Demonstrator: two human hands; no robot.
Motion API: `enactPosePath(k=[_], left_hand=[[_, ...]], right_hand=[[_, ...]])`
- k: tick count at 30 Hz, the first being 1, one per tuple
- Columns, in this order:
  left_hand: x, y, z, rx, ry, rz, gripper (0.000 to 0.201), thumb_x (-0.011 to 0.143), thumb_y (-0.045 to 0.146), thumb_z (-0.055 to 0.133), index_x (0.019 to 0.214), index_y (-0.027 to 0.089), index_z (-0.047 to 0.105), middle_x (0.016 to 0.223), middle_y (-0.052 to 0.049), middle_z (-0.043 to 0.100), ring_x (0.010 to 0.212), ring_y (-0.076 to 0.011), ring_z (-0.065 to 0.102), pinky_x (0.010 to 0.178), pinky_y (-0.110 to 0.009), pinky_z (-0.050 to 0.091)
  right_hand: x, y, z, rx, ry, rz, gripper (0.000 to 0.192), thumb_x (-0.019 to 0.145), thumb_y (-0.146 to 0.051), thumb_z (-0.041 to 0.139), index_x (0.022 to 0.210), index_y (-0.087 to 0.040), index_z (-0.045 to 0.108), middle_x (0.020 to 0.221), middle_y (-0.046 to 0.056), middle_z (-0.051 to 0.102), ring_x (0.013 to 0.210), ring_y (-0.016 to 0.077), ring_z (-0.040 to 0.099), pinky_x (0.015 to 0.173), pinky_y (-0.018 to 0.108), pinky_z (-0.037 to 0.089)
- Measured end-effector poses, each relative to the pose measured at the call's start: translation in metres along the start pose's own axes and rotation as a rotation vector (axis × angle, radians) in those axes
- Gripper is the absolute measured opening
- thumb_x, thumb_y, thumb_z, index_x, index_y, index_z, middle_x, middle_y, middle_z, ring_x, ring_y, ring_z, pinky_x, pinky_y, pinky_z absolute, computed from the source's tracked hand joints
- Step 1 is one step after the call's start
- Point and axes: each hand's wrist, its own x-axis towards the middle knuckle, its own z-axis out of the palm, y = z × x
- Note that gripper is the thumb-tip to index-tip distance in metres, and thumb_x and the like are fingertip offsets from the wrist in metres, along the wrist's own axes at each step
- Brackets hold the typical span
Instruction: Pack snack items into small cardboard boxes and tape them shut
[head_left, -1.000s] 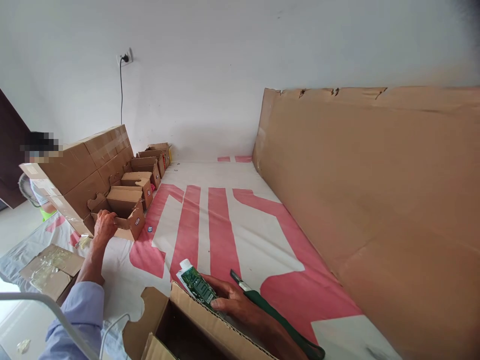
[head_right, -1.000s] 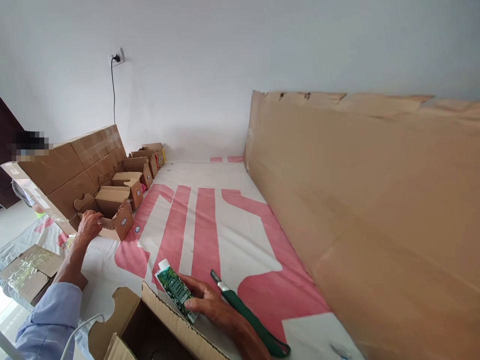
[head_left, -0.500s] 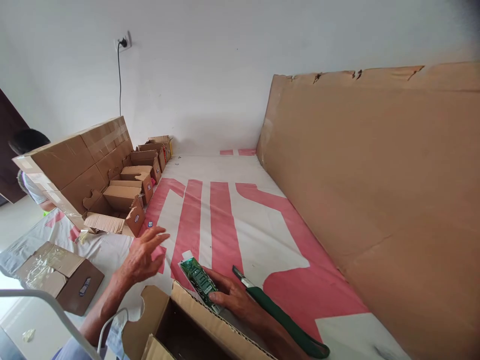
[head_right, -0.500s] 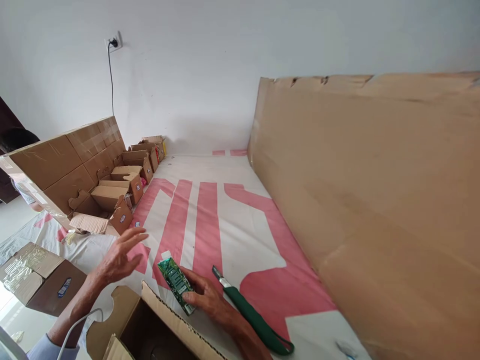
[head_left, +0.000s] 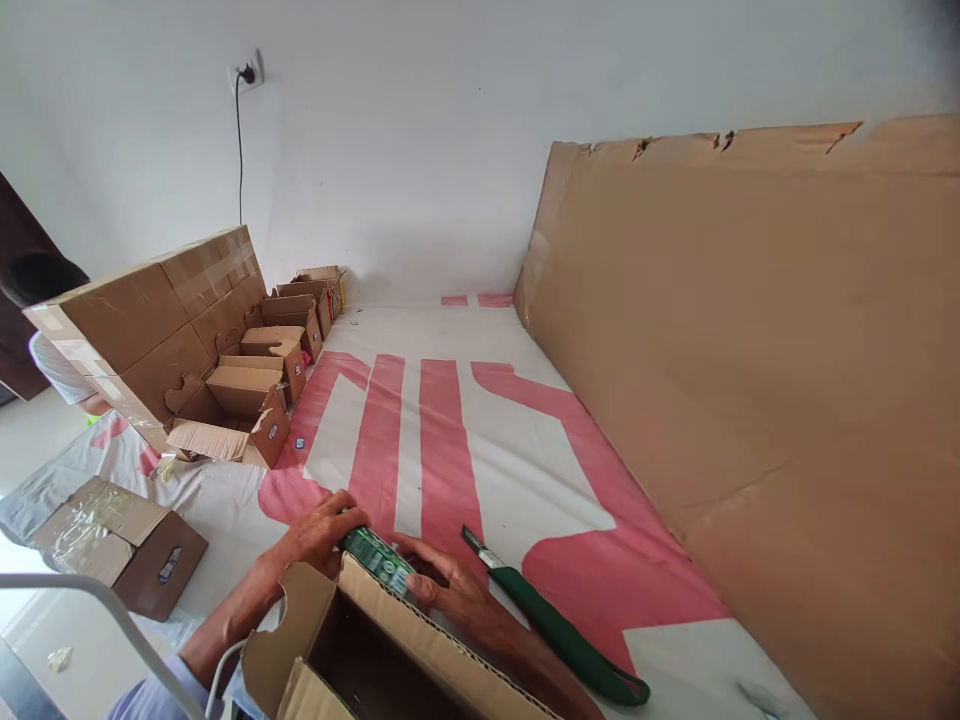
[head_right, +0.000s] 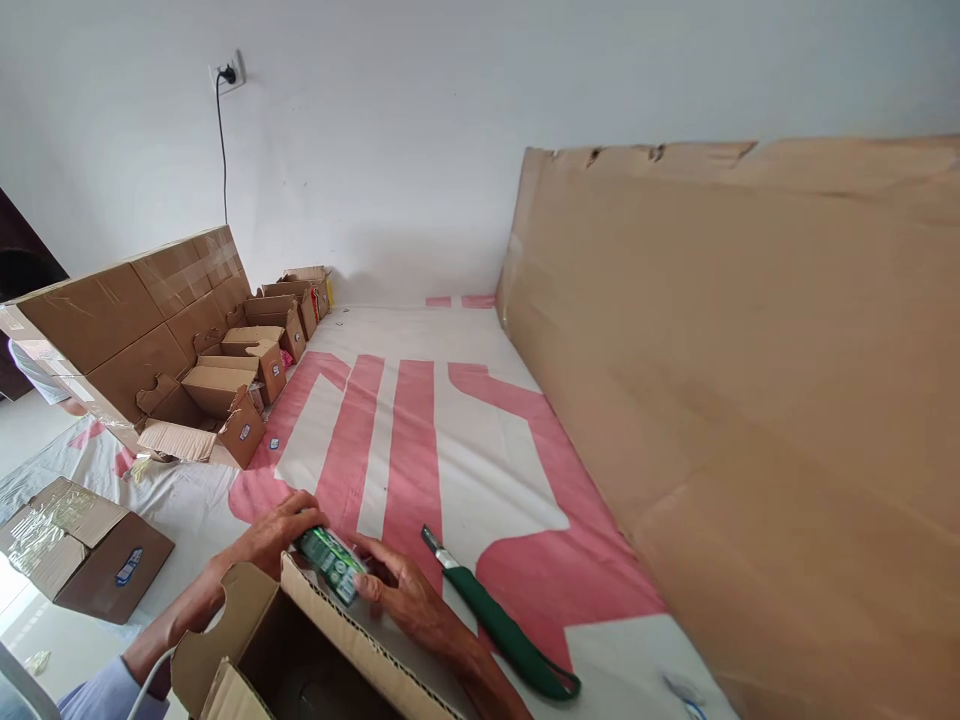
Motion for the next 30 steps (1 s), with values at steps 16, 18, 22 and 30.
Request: enactPosePath(k=[16,18,22,30], left_hand=[[-0.067,-0.108,-0.081,0.36,0.629,-1.103,0.048,0.071,0.007,0.067,0.118,0.017,0.07,0.144,-0.025,0.059,0.131,-0.047,0.06,0.102,-0.059,0.055],[-0.064,-0.108,-0.071,0.367,0.691,-1.137,0.052,0.075,0.009,0.067,0.127,0.015,0.066,0.155,-0.029,0.05,0.135,-0.0494,0.058,0.102,-0.063,0.055],[-0.06,-0.1,-0.041,0.354,0.73,-1.071,0.062,0.082,0.024,0.074,0.141,0.018,0.057,0.159,-0.025,0.044,0.145,-0.0462,0.052,0.114,-0.06,0.05],[-0.053,-0.1,-0.045,0.236,0.75,-1.012,0.063,0.089,0.041,0.079,0.142,0.014,0.058,0.152,-0.028,0.045,0.127,-0.0447,0.065,0.102,-0.057,0.059]], right_hand=[[0.0,-0.003,0.002,-0.012,0.04,0.029,0.044,0.071,-0.069,0.084,0.097,-0.034,0.082,0.106,0.013,0.068,0.08,0.0315,0.068,0.068,0.048,0.058],[-0.001,-0.003,0.001,-0.024,0.029,0.023,0.04,0.075,-0.07,0.081,0.099,-0.038,0.082,0.109,0.013,0.068,0.084,0.0326,0.069,0.07,0.048,0.058],[0.0,0.004,-0.001,-0.015,0.012,0.021,0.04,0.076,-0.072,0.077,0.102,-0.042,0.083,0.11,0.014,0.068,0.088,0.0361,0.07,0.068,0.05,0.059],[-0.004,-0.002,-0.001,-0.013,0.011,0.034,0.042,0.078,-0.063,0.078,0.114,-0.041,0.084,0.112,0.014,0.071,0.092,0.0374,0.072,0.076,0.052,0.061]])
